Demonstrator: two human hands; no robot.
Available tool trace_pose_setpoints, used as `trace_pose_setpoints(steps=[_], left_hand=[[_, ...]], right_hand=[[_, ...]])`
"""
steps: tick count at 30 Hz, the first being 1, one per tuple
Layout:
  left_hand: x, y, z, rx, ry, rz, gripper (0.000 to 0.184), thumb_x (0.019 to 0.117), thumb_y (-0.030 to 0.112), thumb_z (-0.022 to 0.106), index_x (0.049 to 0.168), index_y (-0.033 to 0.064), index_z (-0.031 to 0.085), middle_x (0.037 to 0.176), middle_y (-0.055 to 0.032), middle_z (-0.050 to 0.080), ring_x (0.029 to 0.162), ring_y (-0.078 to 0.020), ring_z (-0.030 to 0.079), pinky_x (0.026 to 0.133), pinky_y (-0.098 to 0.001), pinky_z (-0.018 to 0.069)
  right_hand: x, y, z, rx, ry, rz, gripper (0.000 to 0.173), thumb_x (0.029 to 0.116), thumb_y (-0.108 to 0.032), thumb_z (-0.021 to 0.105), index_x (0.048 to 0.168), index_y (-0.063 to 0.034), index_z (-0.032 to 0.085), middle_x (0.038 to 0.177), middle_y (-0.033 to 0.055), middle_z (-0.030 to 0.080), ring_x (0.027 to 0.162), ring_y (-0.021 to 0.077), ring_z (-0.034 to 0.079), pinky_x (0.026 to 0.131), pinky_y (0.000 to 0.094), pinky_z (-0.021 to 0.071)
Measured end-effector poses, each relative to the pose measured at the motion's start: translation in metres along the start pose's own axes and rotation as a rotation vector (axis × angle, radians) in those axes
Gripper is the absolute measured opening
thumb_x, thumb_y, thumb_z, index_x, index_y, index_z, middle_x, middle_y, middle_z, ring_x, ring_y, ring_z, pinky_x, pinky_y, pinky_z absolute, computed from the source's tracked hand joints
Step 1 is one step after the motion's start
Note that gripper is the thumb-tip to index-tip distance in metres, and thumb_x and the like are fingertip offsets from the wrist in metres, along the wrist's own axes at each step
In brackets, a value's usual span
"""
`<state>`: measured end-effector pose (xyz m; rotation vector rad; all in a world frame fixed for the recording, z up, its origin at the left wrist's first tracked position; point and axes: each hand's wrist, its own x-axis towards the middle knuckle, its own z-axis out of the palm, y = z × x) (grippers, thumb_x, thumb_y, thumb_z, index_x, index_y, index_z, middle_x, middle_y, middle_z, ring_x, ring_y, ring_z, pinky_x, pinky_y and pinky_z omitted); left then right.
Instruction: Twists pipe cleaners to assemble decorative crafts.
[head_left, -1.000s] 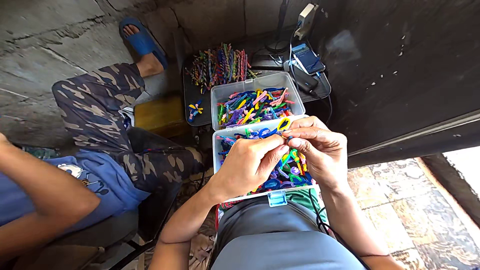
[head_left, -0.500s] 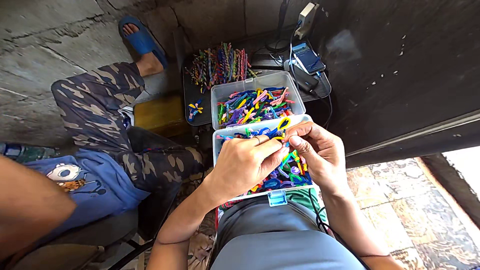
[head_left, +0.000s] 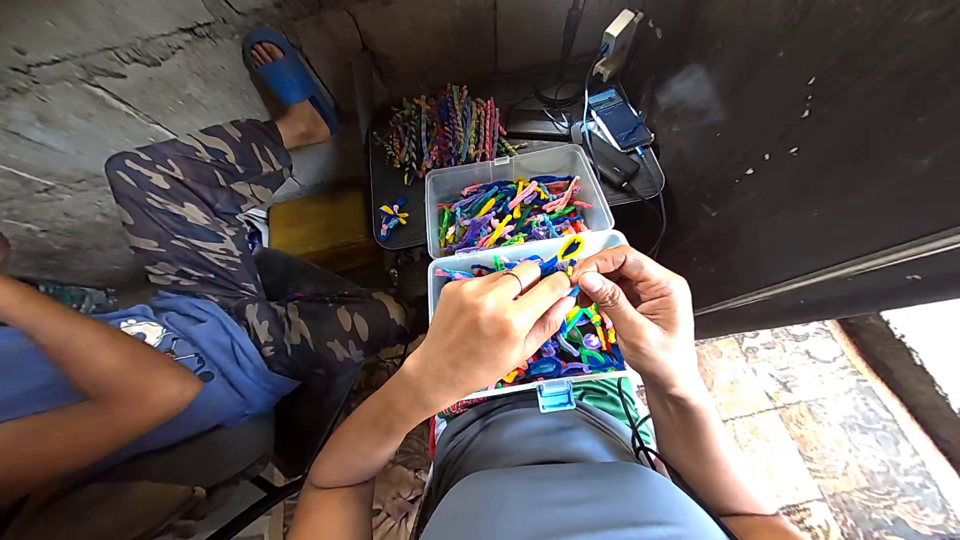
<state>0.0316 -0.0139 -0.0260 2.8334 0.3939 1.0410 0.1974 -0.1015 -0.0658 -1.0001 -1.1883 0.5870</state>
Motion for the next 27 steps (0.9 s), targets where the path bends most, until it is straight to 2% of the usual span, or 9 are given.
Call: trace_pose_setpoints(steps=[5, 8, 10, 11, 13, 15, 19, 23, 27], left_hand=[[0.002, 0.001, 0.002, -0.012, 0.019, 0.044, 0.021, 0.0968, 0.012, 0.059, 0.093, 0.0023, 0.078, 0.075, -0.0080, 0.063, 0.065, -0.0150, 0.059, 0.053, -0.0236, 0.0431], [0.001, -0.001, 0.002, -0.147, 0.030, 0.050, 0.021, 0.0966, 0.009, 0.059, 0.091, 0.0003, 0.077, 0.073, -0.0069, 0.060, 0.064, -0.0121, 0.056, 0.054, -0.0215, 0.0419], [0.001, -0.004, 0.001, -0.325, 0.016, 0.008, 0.021, 0.0970, 0.008, 0.059, 0.090, -0.0019, 0.076, 0.072, -0.0053, 0.057, 0.062, -0.0056, 0.050, 0.054, -0.0165, 0.0385], [0.001, -0.006, 0.000, -0.439, 0.001, -0.026, 0.021, 0.0965, 0.006, 0.059, 0.091, -0.0042, 0.076, 0.074, -0.0047, 0.056, 0.062, -0.0019, 0.048, 0.055, -0.0132, 0.0383], [0.002, -0.009, -0.005, -0.688, -0.039, -0.102, 0.019, 0.0968, 0.003, 0.059, 0.090, -0.0067, 0.074, 0.078, -0.0031, 0.059, 0.067, 0.0037, 0.051, 0.059, -0.0082, 0.0431], [0.001, -0.011, -0.009, -0.889, -0.076, -0.180, 0.019, 0.0980, 0.004, 0.058, 0.089, -0.0056, 0.072, 0.080, -0.0006, 0.060, 0.071, 0.0041, 0.054, 0.062, -0.0088, 0.0451], [0.001, -0.011, -0.012, -1.129, -0.133, -0.293, 0.020, 0.0994, 0.007, 0.058, 0.087, 0.0010, 0.073, 0.080, 0.0051, 0.060, 0.075, 0.0042, 0.056, 0.066, -0.0097, 0.0469], [0.002, -0.010, -0.011, -1.221, -0.176, -0.336, 0.020, 0.0986, 0.005, 0.057, 0.087, 0.0024, 0.073, 0.081, 0.0066, 0.062, 0.078, 0.0046, 0.059, 0.070, -0.0107, 0.0500], [0.003, -0.011, -0.014, -1.116, -0.198, -0.269, 0.021, 0.0983, 0.002, 0.056, 0.084, -0.0012, 0.070, 0.078, 0.0050, 0.057, 0.076, 0.0047, 0.056, 0.068, -0.0093, 0.0472]], right_hand=[[0.000, -0.002, 0.001, 0.094, 0.028, 0.065, 0.010, 0.0990, -0.010, 0.062, 0.100, -0.0165, 0.069, 0.087, -0.0133, 0.069, 0.073, -0.0048, 0.064, 0.068, 0.0128, 0.0555], [0.001, -0.003, 0.000, 0.327, 0.004, 0.177, 0.013, 0.0976, -0.006, 0.063, 0.103, -0.0165, 0.069, 0.084, -0.0080, 0.070, 0.071, -0.0010, 0.066, 0.068, 0.0155, 0.0578], [0.001, -0.003, -0.002, 0.393, -0.028, 0.182, 0.014, 0.0985, -0.008, 0.062, 0.107, -0.0166, 0.069, 0.086, -0.0067, 0.070, 0.072, 0.0003, 0.067, 0.069, 0.0164, 0.0583], [0.001, -0.002, -0.003, 0.369, -0.042, 0.147, 0.014, 0.0998, -0.012, 0.062, 0.109, -0.0171, 0.071, 0.089, -0.0077, 0.071, 0.075, -0.0001, 0.067, 0.071, 0.0167, 0.0585], [0.001, 0.000, -0.004, 0.229, -0.045, 0.006, 0.015, 0.1024, -0.019, 0.061, 0.113, -0.0178, 0.072, 0.100, -0.0103, 0.071, 0.085, -0.0017, 0.067, 0.076, 0.0162, 0.0570], [0.003, 0.000, -0.006, 0.021, -0.024, -0.174, 0.014, 0.1032, -0.018, 0.061, 0.114, -0.0155, 0.069, 0.109, -0.0099, 0.069, 0.095, -0.0023, 0.066, 0.082, 0.0152, 0.0565], [0.006, -0.001, -0.008, -0.244, -0.036, -0.460, 0.014, 0.1009, -0.016, 0.065, 0.112, -0.0111, 0.071, 0.107, -0.0029, 0.064, 0.103, 0.0023, 0.061, 0.088, 0.0162, 0.0521], [0.002, -0.004, -0.006, -0.368, -0.038, -0.565, 0.010, 0.1001, -0.016, 0.067, 0.105, -0.0083, 0.072, 0.105, 0.0020, 0.065, 0.105, 0.0064, 0.062, 0.092, 0.0185, 0.0506], [-0.002, -0.006, -0.003, -0.522, -0.003, -0.612, 0.009, 0.1010, -0.013, 0.065, 0.104, -0.0051, 0.069, 0.102, 0.0053, 0.065, 0.102, 0.0089, 0.063, 0.090, 0.0190, 0.0512]])
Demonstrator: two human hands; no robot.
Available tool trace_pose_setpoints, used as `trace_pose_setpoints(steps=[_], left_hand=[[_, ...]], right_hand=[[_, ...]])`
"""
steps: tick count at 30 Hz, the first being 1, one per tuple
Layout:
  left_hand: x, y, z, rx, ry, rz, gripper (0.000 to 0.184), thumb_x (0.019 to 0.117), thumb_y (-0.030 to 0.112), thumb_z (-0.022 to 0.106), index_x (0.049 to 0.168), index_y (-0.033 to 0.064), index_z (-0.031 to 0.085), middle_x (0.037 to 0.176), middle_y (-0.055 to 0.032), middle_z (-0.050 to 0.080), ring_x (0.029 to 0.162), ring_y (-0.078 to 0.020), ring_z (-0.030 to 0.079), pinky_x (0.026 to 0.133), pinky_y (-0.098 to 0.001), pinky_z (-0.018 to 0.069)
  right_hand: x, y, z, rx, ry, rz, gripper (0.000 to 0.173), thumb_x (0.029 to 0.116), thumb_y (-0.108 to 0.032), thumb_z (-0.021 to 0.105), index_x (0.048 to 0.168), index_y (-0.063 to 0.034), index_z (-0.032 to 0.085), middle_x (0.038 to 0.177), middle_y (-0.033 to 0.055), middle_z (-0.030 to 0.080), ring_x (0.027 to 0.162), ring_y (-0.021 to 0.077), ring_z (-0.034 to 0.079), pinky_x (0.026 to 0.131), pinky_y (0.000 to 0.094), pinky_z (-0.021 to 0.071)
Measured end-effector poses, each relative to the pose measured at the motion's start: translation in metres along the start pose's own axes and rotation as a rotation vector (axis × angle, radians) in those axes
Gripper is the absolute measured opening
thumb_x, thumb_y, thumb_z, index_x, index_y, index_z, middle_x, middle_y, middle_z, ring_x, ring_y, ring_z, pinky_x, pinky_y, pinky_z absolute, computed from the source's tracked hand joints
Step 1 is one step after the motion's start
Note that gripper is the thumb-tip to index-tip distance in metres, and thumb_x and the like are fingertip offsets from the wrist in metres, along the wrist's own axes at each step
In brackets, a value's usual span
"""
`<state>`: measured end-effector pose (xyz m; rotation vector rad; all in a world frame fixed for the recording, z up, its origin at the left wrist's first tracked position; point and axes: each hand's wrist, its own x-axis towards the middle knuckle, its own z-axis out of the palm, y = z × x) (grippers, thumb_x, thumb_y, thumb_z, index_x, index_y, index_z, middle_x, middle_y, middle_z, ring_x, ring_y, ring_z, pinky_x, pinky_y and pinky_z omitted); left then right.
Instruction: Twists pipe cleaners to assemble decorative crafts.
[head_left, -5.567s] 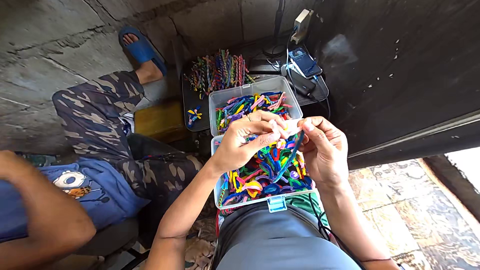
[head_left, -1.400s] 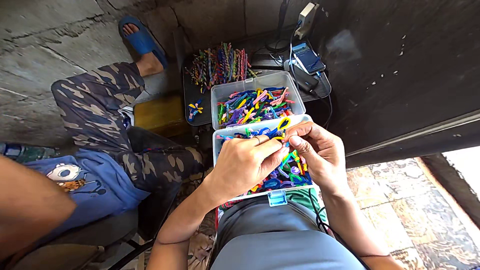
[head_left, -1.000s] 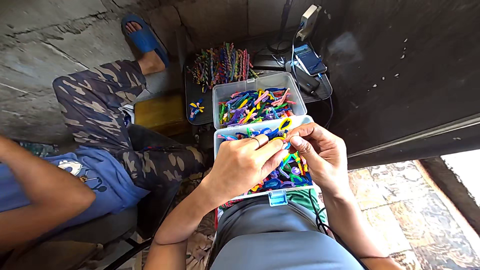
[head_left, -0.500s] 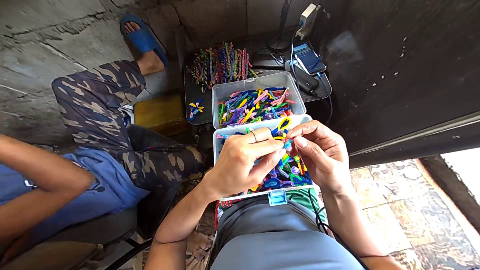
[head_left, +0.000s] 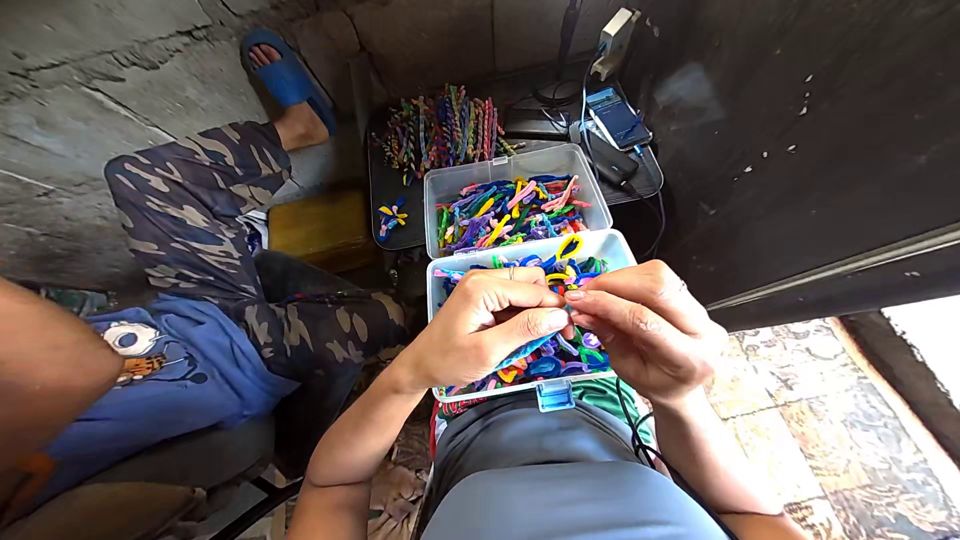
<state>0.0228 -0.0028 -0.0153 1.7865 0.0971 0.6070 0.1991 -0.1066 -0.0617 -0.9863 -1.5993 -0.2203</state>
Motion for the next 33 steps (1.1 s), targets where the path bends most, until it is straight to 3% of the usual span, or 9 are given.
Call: trace_pose_setpoints(steps=[7, 10, 13, 15, 18, 22, 25, 29, 33], left_hand=[[-0.006, 0.006, -0.001, 0.563, 0.042, 0.148, 0.021, 0.0987, 0.007, 0.058, 0.092, -0.0040, 0.075, 0.080, -0.0020, 0.058, 0.070, 0.0027, 0.052, 0.062, -0.0086, 0.0437], [-0.008, 0.007, 0.001, 0.911, 0.061, 0.244, 0.023, 0.0990, 0.008, 0.056, 0.095, 0.0001, 0.077, 0.077, -0.0056, 0.059, 0.064, -0.0076, 0.054, 0.055, -0.0180, 0.0410], [-0.010, 0.009, 0.004, 1.189, 0.067, 0.399, 0.018, 0.0966, 0.002, 0.059, 0.095, 0.0003, 0.077, 0.077, -0.0094, 0.064, 0.063, -0.0170, 0.058, 0.052, -0.0256, 0.0427], [-0.011, 0.010, 0.007, 1.368, 0.070, 0.506, 0.018, 0.0956, -0.001, 0.058, 0.098, 0.0000, 0.076, 0.083, -0.0096, 0.070, 0.065, -0.0191, 0.059, 0.053, -0.0279, 0.0425], [-0.012, 0.006, 0.007, 1.465, 0.072, 0.577, 0.019, 0.0962, -0.002, 0.056, 0.101, -0.0001, 0.074, 0.087, -0.0092, 0.073, 0.064, -0.0191, 0.056, 0.053, -0.0295, 0.0376], [-0.008, -0.002, 0.002, 1.118, 0.140, 0.445, 0.020, 0.0978, 0.006, 0.057, 0.094, -0.0009, 0.076, 0.074, -0.0090, 0.064, 0.062, -0.0142, 0.056, 0.052, -0.0234, 0.0412], [-0.008, 0.005, -0.005, 0.604, 0.138, 0.228, 0.020, 0.0970, 0.006, 0.058, 0.093, -0.0058, 0.074, 0.080, -0.0039, 0.060, 0.068, 0.0017, 0.053, 0.061, -0.0092, 0.0443], [-0.008, 0.012, -0.011, 0.075, 0.041, -0.012, 0.019, 0.1001, 0.007, 0.058, 0.092, 0.0006, 0.074, 0.084, 0.0048, 0.063, 0.073, 0.0060, 0.056, 0.064, -0.0084, 0.0476], [-0.006, 0.010, -0.009, -0.177, -0.065, -0.117, 0.020, 0.1000, 0.006, 0.057, 0.091, 0.0048, 0.074, 0.084, 0.0095, 0.067, 0.076, 0.0092, 0.057, 0.066, -0.0077, 0.0466]], right_hand=[[0.002, -0.003, 0.008, -0.202, -0.115, 0.018, 0.016, 0.1070, -0.016, 0.052, 0.099, -0.0046, 0.059, 0.092, 0.0094, 0.059, 0.088, 0.0153, 0.058, 0.076, 0.0200, 0.0468], [0.001, -0.006, 0.010, -0.079, -0.166, 0.135, 0.022, 0.1046, -0.014, 0.049, 0.089, -0.0036, 0.061, 0.082, 0.0066, 0.056, 0.078, 0.0093, 0.055, 0.069, 0.0157, 0.0434], [-0.001, -0.011, 0.013, 0.377, -0.166, 0.449, 0.029, 0.1037, -0.011, 0.046, 0.079, -0.0033, 0.058, 0.068, -0.0035, 0.049, 0.061, -0.0052, 0.045, 0.057, 0.0082, 0.0377], [0.000, -0.014, 0.013, 0.841, -0.159, 0.776, 0.033, 0.1053, -0.014, 0.042, 0.074, -0.0163, 0.054, 0.061, -0.0138, 0.046, 0.053, -0.0089, 0.041, 0.049, 0.0084, 0.0330], [0.006, -0.014, 0.011, 1.401, -0.151, 1.171, 0.038, 0.1023, -0.017, 0.042, 0.069, -0.0190, 0.059, 0.057, -0.0142, 0.049, 0.045, -0.0087, 0.042, 0.041, 0.0077, 0.0326], [0.004, -0.008, 0.011, 1.364, -0.127, 1.070, 0.035, 0.1063, -0.020, 0.046, 0.078, -0.0152, 0.066, 0.061, -0.0116, 0.054, 0.049, -0.0067, 0.048, 0.046, 0.0087, 0.0391], [0.000, -0.003, 0.010, 1.052, -0.065, 0.771, 0.012, 0.1052, -0.024, 0.056, 0.101, -0.0207, 0.068, 0.075, -0.0133, 0.060, 0.060, -0.0071, 0.053, 0.057, 0.0096, 0.0457], [0.001, 0.002, 0.004, 0.855, -0.066, 0.537, 0.024, 0.1031, -0.024, 0.062, 0.126, -0.0204, 0.067, 0.093, -0.0133, 0.065, 0.074, -0.0066, 0.059, 0.066, 0.0105, 0.0516], [0.001, -0.001, 0.004, 0.754, -0.081, 0.414, 0.021, 0.1028, -0.025, 0.063, 0.121, -0.0200, 0.073, 0.101, -0.0125, 0.066, 0.087, -0.0057, 0.062, 0.077, 0.0121, 0.0539]])
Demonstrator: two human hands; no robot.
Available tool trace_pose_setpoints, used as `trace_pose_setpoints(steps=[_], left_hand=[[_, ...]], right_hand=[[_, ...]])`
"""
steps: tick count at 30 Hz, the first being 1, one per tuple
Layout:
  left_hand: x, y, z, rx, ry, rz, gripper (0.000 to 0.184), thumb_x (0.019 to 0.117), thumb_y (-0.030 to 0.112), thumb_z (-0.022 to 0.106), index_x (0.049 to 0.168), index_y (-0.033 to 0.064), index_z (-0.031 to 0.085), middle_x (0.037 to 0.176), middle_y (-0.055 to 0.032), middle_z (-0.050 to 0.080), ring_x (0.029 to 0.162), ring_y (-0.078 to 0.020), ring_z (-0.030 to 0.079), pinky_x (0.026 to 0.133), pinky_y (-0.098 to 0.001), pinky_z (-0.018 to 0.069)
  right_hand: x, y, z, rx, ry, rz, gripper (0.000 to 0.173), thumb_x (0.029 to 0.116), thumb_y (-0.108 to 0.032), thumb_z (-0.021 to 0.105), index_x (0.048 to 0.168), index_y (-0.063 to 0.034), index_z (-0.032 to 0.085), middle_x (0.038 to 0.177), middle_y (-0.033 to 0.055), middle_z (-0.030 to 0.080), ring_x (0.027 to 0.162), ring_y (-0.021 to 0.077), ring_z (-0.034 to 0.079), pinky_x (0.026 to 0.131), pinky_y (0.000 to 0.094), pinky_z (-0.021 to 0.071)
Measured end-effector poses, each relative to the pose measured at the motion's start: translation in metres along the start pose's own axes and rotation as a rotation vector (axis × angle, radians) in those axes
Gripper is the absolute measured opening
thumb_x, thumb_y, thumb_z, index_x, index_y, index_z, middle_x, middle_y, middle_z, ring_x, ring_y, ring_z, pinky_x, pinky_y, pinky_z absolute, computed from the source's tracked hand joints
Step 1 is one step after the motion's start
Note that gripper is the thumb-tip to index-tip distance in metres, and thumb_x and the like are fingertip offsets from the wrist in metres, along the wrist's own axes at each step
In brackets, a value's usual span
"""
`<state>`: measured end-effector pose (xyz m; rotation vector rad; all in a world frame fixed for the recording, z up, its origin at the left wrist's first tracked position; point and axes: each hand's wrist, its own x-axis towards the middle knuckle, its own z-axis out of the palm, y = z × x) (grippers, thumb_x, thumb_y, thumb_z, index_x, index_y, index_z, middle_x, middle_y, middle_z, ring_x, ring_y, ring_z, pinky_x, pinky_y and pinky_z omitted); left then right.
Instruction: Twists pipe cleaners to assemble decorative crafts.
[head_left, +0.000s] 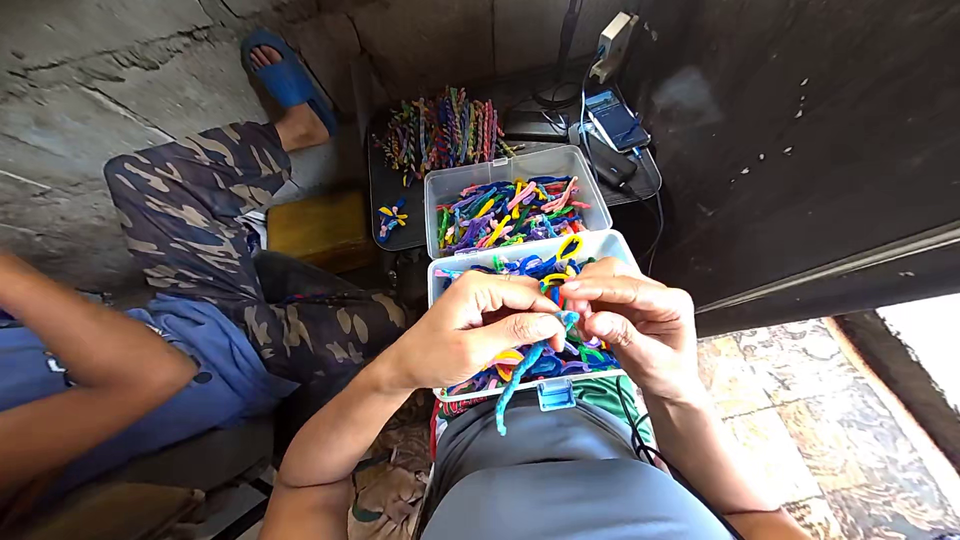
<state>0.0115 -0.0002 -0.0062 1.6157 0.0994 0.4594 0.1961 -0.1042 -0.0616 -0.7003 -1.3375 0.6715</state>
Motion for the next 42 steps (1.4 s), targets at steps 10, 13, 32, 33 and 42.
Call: trace_pose_setpoints(steps=[10, 13, 32, 33, 42], left_hand=[[0.005, -0.007, 0.005, -0.397, -0.113, -0.216, 0.028, 0.1027, 0.009, 0.052, 0.084, 0.0114, 0.072, 0.078, 0.0130, 0.064, 0.064, 0.0125, 0.048, 0.055, -0.0056, 0.0367], [0.004, -0.009, 0.007, -0.476, -0.104, -0.241, 0.028, 0.1031, 0.011, 0.053, 0.085, 0.0129, 0.074, 0.078, 0.0121, 0.065, 0.064, 0.0112, 0.049, 0.056, -0.0067, 0.0376], [0.000, -0.007, 0.018, 0.982, 0.196, 0.353, 0.025, 0.1010, 0.008, 0.054, 0.088, -0.0018, 0.072, 0.073, -0.0048, 0.056, 0.065, -0.0059, 0.052, 0.056, -0.0157, 0.0398], [0.000, -0.009, 0.020, 1.140, 0.233, 0.405, 0.023, 0.0998, 0.007, 0.055, 0.090, -0.0013, 0.074, 0.072, -0.0070, 0.056, 0.062, -0.0110, 0.053, 0.053, -0.0199, 0.0398], [0.002, -0.009, 0.015, 1.706, 0.146, 0.528, 0.016, 0.0945, -0.004, 0.057, 0.097, -0.0014, 0.073, 0.081, -0.0103, 0.068, 0.065, -0.0219, 0.059, 0.052, -0.0301, 0.0401]], right_hand=[[-0.003, -0.003, 0.004, -0.364, 0.137, -0.302, 0.006, 0.1001, -0.014, 0.067, 0.104, -0.0102, 0.069, 0.099, -0.0030, 0.069, 0.092, 0.0013, 0.066, 0.079, 0.0157, 0.0559], [-0.008, -0.005, 0.006, -0.593, 0.128, -0.424, 0.008, 0.1004, -0.009, 0.064, 0.107, -0.0084, 0.068, 0.102, 0.0016, 0.065, 0.097, 0.0061, 0.064, 0.085, 0.0174, 0.0531], [-0.003, 0.005, 0.015, -0.723, 0.179, -0.303, 0.010, 0.1046, -0.014, 0.058, 0.102, -0.0043, 0.061, 0.096, 0.0047, 0.060, 0.091, 0.0043, 0.060, 0.080, 0.0137, 0.0495], [-0.002, 0.005, 0.016, -0.760, 0.181, -0.286, 0.010, 0.1051, -0.014, 0.057, 0.102, -0.0042, 0.059, 0.096, 0.0054, 0.059, 0.092, 0.0047, 0.060, 0.082, 0.0133, 0.0496], [-0.003, 0.007, 0.022, -0.927, 0.051, -0.051, 0.019, 0.1035, -0.010, 0.046, 0.095, -0.0014, 0.060, 0.079, 0.0051, 0.053, 0.069, 0.0103, 0.053, 0.061, 0.0178, 0.0439]])
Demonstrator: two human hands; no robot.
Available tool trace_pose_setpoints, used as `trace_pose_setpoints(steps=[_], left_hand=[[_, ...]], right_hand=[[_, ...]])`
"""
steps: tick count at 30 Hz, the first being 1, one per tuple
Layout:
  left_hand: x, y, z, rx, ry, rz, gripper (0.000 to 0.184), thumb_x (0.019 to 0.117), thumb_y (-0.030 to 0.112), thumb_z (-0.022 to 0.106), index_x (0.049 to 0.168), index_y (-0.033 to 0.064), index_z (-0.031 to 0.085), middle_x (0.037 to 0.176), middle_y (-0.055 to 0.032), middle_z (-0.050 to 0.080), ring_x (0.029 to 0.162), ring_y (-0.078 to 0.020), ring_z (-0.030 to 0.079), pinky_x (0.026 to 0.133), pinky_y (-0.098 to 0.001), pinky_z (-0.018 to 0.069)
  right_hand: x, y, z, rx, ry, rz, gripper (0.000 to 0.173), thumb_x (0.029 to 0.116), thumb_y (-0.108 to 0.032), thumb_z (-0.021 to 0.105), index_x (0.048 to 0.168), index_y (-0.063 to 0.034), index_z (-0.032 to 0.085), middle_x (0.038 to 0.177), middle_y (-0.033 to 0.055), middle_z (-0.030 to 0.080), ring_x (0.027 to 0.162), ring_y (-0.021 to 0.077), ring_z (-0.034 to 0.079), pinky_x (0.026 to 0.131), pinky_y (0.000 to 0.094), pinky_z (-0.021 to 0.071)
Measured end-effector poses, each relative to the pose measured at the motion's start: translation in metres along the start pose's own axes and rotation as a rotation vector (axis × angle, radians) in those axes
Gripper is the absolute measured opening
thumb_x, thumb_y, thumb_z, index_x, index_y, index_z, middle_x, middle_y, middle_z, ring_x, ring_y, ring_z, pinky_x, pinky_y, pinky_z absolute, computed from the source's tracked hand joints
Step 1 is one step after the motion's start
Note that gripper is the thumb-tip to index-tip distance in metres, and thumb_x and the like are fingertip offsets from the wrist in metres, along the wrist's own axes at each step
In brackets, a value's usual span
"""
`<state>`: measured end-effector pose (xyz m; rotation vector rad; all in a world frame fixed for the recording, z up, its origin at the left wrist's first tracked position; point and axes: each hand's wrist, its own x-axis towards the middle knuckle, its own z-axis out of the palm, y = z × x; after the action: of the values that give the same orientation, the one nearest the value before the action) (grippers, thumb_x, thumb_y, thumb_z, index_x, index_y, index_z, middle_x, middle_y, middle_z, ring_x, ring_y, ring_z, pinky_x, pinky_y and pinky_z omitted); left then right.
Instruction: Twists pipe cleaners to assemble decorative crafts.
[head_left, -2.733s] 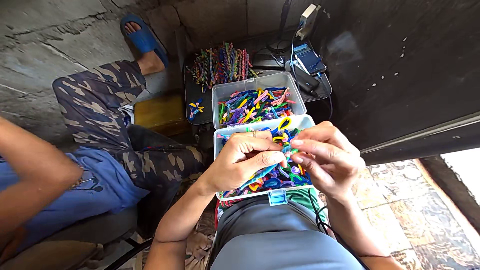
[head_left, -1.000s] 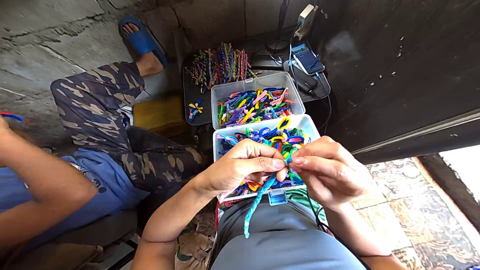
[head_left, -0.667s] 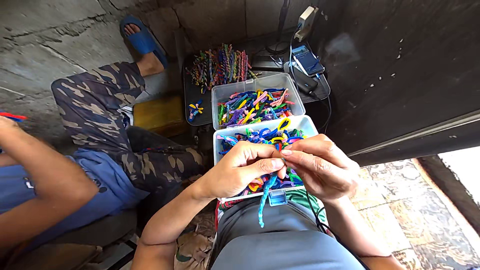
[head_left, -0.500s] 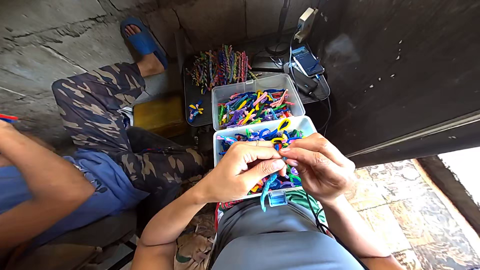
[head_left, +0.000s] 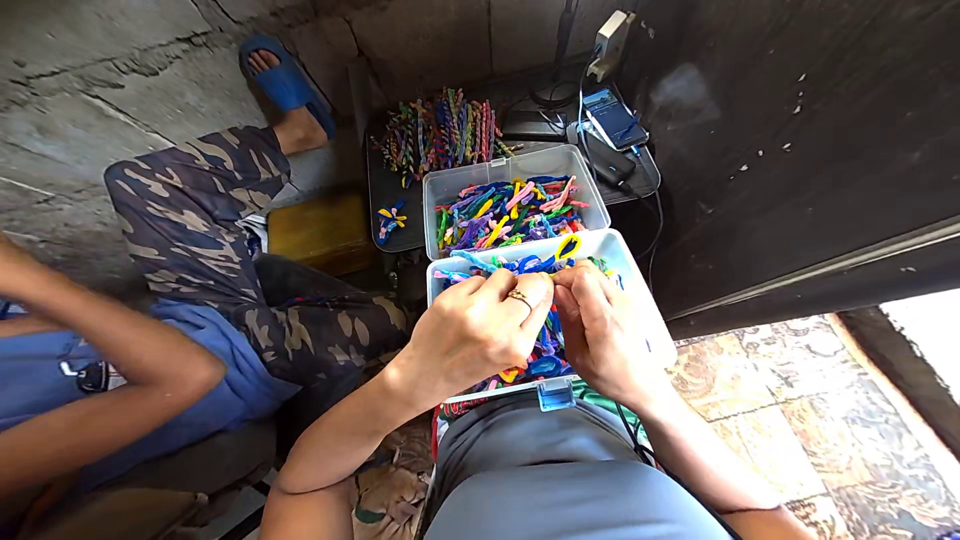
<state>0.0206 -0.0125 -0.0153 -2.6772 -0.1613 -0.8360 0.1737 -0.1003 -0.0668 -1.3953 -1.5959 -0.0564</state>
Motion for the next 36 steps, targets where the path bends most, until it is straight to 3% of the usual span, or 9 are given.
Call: trace_pose_setpoints(steps=[3, 6, 10, 13, 17, 23, 26, 32, 36], left_hand=[[0.002, -0.001, -0.003, 0.018, 0.006, 0.071, 0.020, 0.0946, -0.006, 0.055, 0.097, -0.0027, 0.074, 0.083, -0.0101, 0.070, 0.065, -0.0204, 0.059, 0.053, -0.0296, 0.0403], [0.004, -0.001, -0.006, 0.037, 0.050, 0.134, 0.020, 0.0967, -0.005, 0.054, 0.098, -0.0026, 0.073, 0.084, -0.0099, 0.070, 0.066, -0.0188, 0.056, 0.054, -0.0289, 0.0384], [0.005, -0.002, -0.004, -0.172, 0.114, 0.058, 0.017, 0.0989, 0.002, 0.055, 0.097, 0.0001, 0.072, 0.080, -0.0096, 0.067, 0.063, -0.0182, 0.056, 0.053, -0.0272, 0.0400], [0.005, -0.004, -0.006, -0.629, 0.105, -0.165, 0.025, 0.1007, 0.009, 0.053, 0.089, -0.0020, 0.073, 0.070, -0.0059, 0.056, 0.060, -0.0078, 0.050, 0.053, -0.0182, 0.0371], [0.004, -0.010, -0.015, -1.219, -0.046, -0.310, 0.023, 0.1025, 0.007, 0.054, 0.092, -0.0055, 0.070, 0.080, -0.0008, 0.062, 0.076, 0.0053, 0.056, 0.068, -0.0083, 0.0471], [0.003, -0.009, -0.013, -1.643, -0.257, -0.277, 0.025, 0.1063, 0.010, 0.050, 0.094, -0.0054, 0.065, 0.087, 0.0032, 0.063, 0.084, 0.0092, 0.054, 0.074, -0.0082, 0.0448], [0.004, -0.007, -0.017, -1.472, -0.256, -0.228, 0.026, 0.1065, 0.011, 0.052, 0.097, -0.0075, 0.067, 0.089, -0.0031, 0.065, 0.085, 0.0069, 0.056, 0.075, -0.0074, 0.0462], [-0.002, 0.028, -0.010, -0.271, 0.152, -0.142, 0.017, 0.1000, 0.005, 0.057, 0.095, -0.0032, 0.071, 0.066, -0.0100, 0.056, 0.053, -0.0182, 0.050, 0.049, -0.0261, 0.0387], [-0.002, 0.028, -0.007, -0.286, 0.078, -0.192, 0.021, 0.1024, 0.009, 0.055, 0.093, -0.0009, 0.071, 0.067, -0.0093, 0.057, 0.054, -0.0180, 0.052, 0.048, -0.0259, 0.0400]], right_hand=[[0.000, -0.002, -0.007, 0.540, -0.113, 0.301, 0.024, 0.1052, -0.011, 0.041, 0.086, -0.0086, 0.056, 0.062, -0.0091, 0.044, 0.052, -0.0062, 0.041, 0.050, 0.0091, 0.0348], [0.003, -0.001, -0.018, 1.209, -0.271, 0.606, 0.032, 0.1063, -0.016, 0.037, 0.079, -0.0213, 0.052, 0.057, -0.0152, 0.041, 0.046, -0.0090, 0.034, 0.043, 0.0080, 0.0274], [0.006, 0.006, -0.028, 1.643, -0.422, 0.702, 0.031, 0.1048, -0.021, 0.048, 0.077, -0.0175, 0.060, 0.059, -0.0147, 0.046, 0.046, -0.0095, 0.042, 0.042, 0.0063, 0.0335], [0.005, 0.007, -0.028, 1.402, -0.286, 0.461, 0.022, 0.1068, -0.025, 0.053, 0.087, -0.0192, 0.062, 0.066, -0.0144, 0.051, 0.054, -0.0083, 0.046, 0.050, 0.0078, 0.0393], [0.005, 0.013, -0.029, 1.052, -0.160, 0.112, 0.019, 0.1024, -0.029, 0.063, 0.118, -0.0199, 0.068, 0.094, -0.0133, 0.065, 0.079, -0.0075, 0.060, 0.069, 0.0102, 0.0525], [0.000, 0.004, -0.032, 0.659, 0.028, -0.213, 0.013, 0.1005, -0.019, 0.067, 0.104, -0.0072, 0.074, 0.095, 0.0018, 0.068, 0.093, 0.0023, 0.064, 0.083, 0.0157, 0.0514], [-0.005, -0.006, -0.035, 0.406, 0.077, -0.233, 0.017, 0.1050, -0.022, 0.060, 0.101, -0.0063, 0.064, 0.092, 0.0030, 0.061, 0.089, 0.0019, 0.060, 0.081, 0.0129, 0.0476], [-0.007, -0.012, -0.026, 0.342, 0.177, -0.046, 0.020, 0.1049, -0.022, 0.059, 0.092, -0.0071, 0.057, 0.080, -0.0002, 0.054, 0.071, -0.0024, 0.053, 0.066, 0.0097, 0.0451], [-0.006, -0.012, -0.024, 0.532, 0.136, 0.119, 0.022, 0.1043, -0.022, 0.058, 0.086, -0.0093, 0.055, 0.078, -0.0037, 0.054, 0.068, -0.0041, 0.055, 0.062, 0.0109, 0.0500]])
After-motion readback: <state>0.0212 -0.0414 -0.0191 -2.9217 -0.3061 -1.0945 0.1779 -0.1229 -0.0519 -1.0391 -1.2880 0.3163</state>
